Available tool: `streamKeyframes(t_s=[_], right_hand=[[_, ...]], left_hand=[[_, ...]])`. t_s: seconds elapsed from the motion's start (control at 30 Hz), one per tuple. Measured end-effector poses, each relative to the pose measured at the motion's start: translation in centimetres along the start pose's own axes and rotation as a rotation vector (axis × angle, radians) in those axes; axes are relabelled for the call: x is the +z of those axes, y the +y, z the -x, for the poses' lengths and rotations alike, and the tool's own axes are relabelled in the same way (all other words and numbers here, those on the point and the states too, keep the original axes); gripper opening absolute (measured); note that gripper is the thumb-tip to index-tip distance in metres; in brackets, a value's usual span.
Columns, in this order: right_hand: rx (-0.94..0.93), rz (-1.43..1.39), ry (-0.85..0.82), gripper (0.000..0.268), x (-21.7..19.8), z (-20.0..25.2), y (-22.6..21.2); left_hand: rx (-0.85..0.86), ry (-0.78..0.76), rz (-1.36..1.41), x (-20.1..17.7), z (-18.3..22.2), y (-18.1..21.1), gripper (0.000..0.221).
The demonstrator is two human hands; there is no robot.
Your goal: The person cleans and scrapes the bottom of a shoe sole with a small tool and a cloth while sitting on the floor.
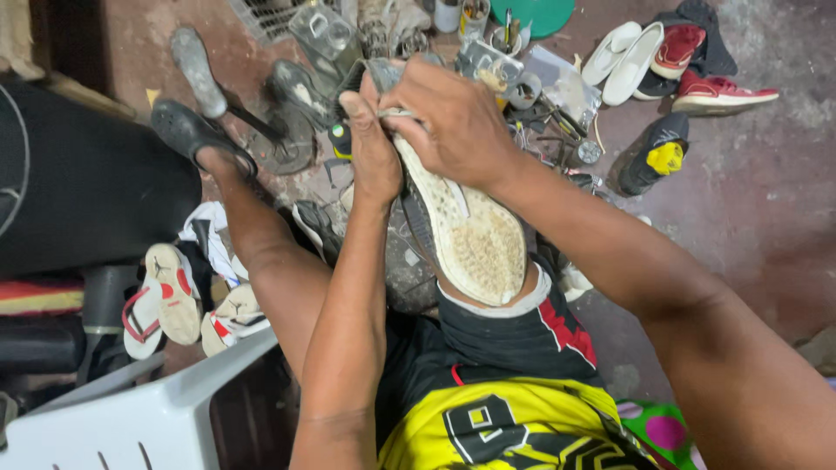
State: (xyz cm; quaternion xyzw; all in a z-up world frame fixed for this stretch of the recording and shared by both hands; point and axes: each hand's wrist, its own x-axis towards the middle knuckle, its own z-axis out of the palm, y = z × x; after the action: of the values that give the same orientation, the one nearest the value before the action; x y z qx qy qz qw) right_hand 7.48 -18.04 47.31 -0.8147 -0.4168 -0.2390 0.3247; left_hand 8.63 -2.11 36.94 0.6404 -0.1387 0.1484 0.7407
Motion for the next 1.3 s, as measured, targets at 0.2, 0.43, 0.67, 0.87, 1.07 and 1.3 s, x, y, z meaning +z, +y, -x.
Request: streamKeyframes(t_s=[0.2,0.43,0.67,0.87,1.07,1.3], right_hand=[[-0.091,-0.055,-0.13,0.018,-1.1,0.5,-0.8],[-0.092,-0.031,-0.133,0.019,-0.6,1.1,-0.5],[-0.004,-0.006,-0.136,0.014,-0.5,1.8,0.7],[-0.097,-0.118,-0.317,0.014,-3.1,7.2,-2.2],[0.05,0.054,-0.02,0.007,-0.9,3.5,1.5],[0.009,-0.155,-0.197,0.008,-3.1,8.4,-2.5]], left_hand=[[0.011,-0.012,0.149,0.1,-0.9,1.8,0.09],[0.012,-0.017,0.134,0.1,-0.4,2.0,0.089],[0.032,-0.03,0.088,-0.1,-0.2,1.2,0.077],[-0.008,0.062,0.145,-1.5,0.6,0.2,0.076],[0.009,-0.025,0.281,-0.9,0.8,0.4,0.073],[-0.009,0.076,0.133,-3.1,1.7,-0.4,0.074]])
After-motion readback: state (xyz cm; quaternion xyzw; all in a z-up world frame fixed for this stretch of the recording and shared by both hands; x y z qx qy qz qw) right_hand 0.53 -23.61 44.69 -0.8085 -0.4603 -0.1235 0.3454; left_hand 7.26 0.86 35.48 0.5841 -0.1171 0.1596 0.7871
